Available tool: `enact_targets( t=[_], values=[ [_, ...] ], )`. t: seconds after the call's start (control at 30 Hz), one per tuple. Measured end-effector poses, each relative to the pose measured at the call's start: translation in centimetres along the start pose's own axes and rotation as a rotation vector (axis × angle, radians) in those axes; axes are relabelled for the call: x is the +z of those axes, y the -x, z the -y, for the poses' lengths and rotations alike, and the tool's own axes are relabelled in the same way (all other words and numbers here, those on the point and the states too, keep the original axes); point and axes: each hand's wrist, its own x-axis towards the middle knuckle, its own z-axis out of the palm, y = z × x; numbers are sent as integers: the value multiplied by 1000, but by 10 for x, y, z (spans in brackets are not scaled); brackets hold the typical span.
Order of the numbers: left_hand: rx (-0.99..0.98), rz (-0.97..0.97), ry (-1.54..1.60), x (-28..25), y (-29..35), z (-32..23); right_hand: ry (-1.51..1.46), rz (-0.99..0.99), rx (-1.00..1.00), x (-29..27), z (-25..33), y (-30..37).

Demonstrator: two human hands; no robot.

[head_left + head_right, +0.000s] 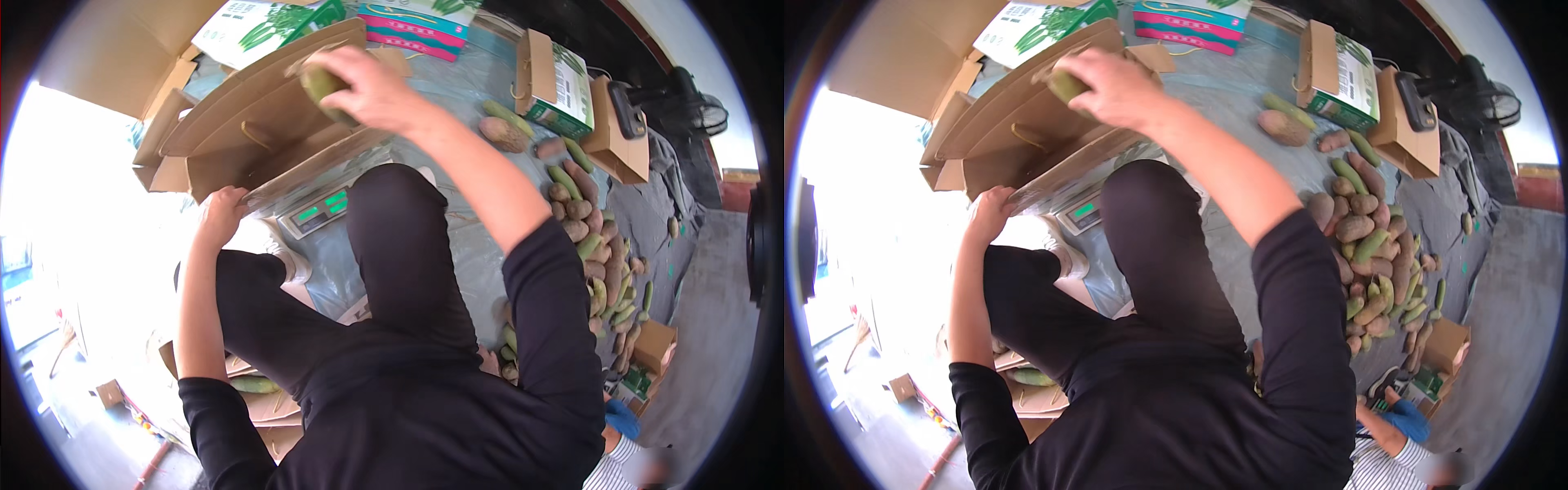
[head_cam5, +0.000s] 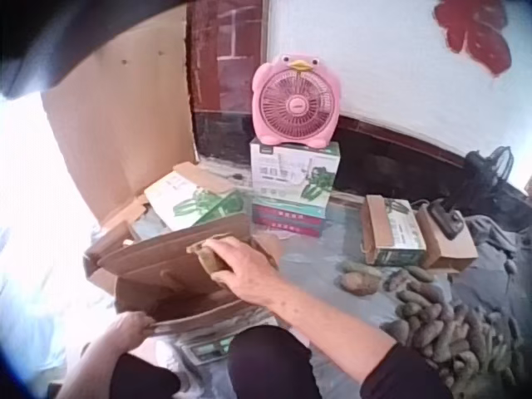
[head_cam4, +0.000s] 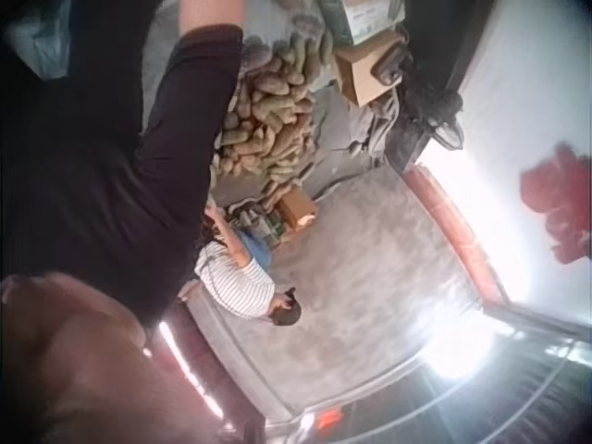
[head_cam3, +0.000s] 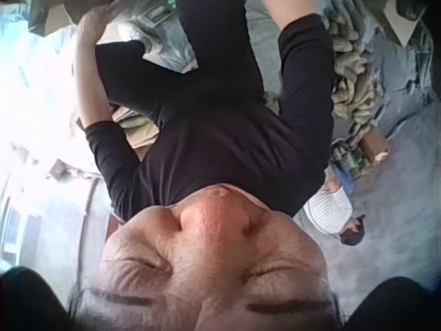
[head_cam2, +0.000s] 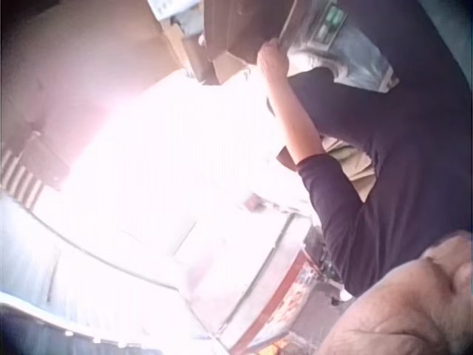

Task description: Weigh and pack green squash-like vegetables into cardboard boxes.

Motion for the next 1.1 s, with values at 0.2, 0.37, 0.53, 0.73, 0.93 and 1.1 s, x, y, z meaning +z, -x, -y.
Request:
enact_targets(
  t=[0.2, 0.37, 0.53, 0.73, 0.93, 1.1],
  values=[
    [65, -18, 88, 8, -7, 7, 320, 379, 118, 42, -36, 2],
    [84, -1, 106, 10, -9, 8, -15, 79, 239, 26, -29, 26],
    [87, 62, 93, 9, -11, 21, -208, -483, 107, -8, -18, 111],
    [-30, 99, 108, 3, -8, 6, -225, -591, 851, 61, -97, 317],
    [-34, 129, 152, 15, -14, 18, 150, -130, 1459, 133, -93, 569],
    [-37, 107, 138, 14, -14, 24, 266, 6, 1783, 115, -58, 644]
  ],
)
